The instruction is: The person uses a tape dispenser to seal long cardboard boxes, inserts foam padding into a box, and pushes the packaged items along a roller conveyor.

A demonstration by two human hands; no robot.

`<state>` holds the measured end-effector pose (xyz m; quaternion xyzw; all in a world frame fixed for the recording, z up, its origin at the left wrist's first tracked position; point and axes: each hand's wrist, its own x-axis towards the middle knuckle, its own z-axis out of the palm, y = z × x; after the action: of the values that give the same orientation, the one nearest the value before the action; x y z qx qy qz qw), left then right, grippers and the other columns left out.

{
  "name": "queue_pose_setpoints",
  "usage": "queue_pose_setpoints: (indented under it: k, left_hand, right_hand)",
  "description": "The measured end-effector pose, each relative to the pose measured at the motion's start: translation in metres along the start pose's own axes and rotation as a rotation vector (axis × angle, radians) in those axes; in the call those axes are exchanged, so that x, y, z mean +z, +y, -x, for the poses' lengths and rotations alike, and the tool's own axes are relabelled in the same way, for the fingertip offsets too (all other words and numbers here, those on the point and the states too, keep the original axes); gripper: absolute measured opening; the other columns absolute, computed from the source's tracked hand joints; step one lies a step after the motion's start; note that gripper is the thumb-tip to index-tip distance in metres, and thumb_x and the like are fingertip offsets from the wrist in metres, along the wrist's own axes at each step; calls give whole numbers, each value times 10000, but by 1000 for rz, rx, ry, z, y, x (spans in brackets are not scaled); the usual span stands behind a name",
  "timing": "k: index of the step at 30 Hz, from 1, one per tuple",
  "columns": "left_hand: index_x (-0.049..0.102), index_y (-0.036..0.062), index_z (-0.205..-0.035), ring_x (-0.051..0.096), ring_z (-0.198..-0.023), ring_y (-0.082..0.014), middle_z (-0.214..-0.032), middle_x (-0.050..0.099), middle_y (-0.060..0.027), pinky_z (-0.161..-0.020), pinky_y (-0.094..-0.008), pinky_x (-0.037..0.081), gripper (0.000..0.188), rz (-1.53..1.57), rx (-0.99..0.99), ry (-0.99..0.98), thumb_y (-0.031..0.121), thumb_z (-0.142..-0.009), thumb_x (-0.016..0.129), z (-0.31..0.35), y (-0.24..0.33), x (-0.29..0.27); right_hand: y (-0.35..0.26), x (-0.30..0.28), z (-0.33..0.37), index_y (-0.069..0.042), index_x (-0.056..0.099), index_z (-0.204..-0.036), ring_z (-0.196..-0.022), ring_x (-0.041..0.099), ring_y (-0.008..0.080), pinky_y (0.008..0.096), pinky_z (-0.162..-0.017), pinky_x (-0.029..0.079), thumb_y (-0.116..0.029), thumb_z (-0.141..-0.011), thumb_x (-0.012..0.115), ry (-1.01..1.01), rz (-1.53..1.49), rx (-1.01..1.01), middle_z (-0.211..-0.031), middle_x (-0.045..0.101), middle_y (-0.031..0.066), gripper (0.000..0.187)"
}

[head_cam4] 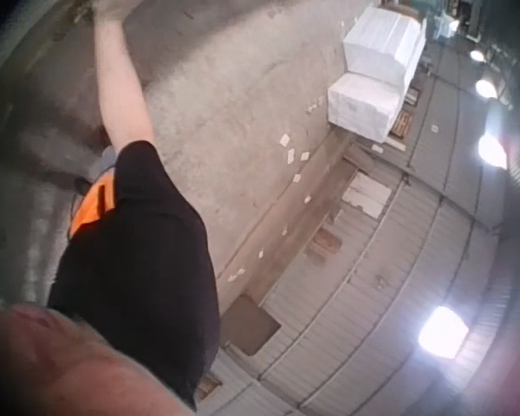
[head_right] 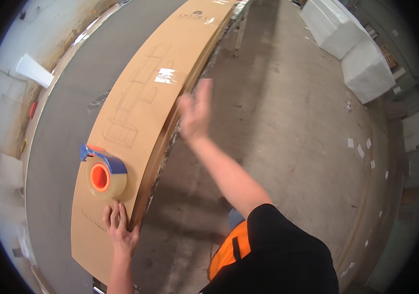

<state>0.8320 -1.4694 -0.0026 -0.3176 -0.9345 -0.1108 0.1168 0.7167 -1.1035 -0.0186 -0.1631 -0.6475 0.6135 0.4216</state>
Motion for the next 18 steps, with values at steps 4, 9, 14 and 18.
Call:
queue_pose_setpoints:
  k: [4,9,14,18]
  left_hand:
    - [605,-21,-1263,421,-1302,-471,-1328,566,-180,-1080,-544,387,629,23,30,-15,162,-679,752,-8,9,13]
    - [589,-22,-1289,416,-1314,-444,-1350,554,-181,-1097,-523,364,654,-13,-4,-64,194,-695,752,5,0,-6]
    - [584,-22,-1291,467,-1299,-374,-1337,575,-164,-1106,-510,375,627,-25,28,-16,186,-714,714,9,-11,-9]
    - [569,20,-1328,451,-1317,-309,-1376,550,-116,-1150,-469,328,723,49,-16,-73,198,-643,714,8,-9,-16]
  right_hand:
    - [89,11,-62,101,93,-1518,-1435,297,299,366,-1172,225,-502,-989,443,97,-189,286,-1546,305,245,875]
    - [68,-28,132,-17,151,-1562,-1387,386,287,455,-1118,344,-567,-933,542,-521,-416,1126,-1590,272,158,923]
    - [-43,-34,124,-4,318,-1486,-1243,522,258,385,-977,495,-295,-810,771,-428,-288,557,-1432,453,200,864]
    - [-119,35,70,19,412,-1425,-1082,582,235,355,-973,472,-274,-715,811,-656,286,-127,-1236,569,177,866]
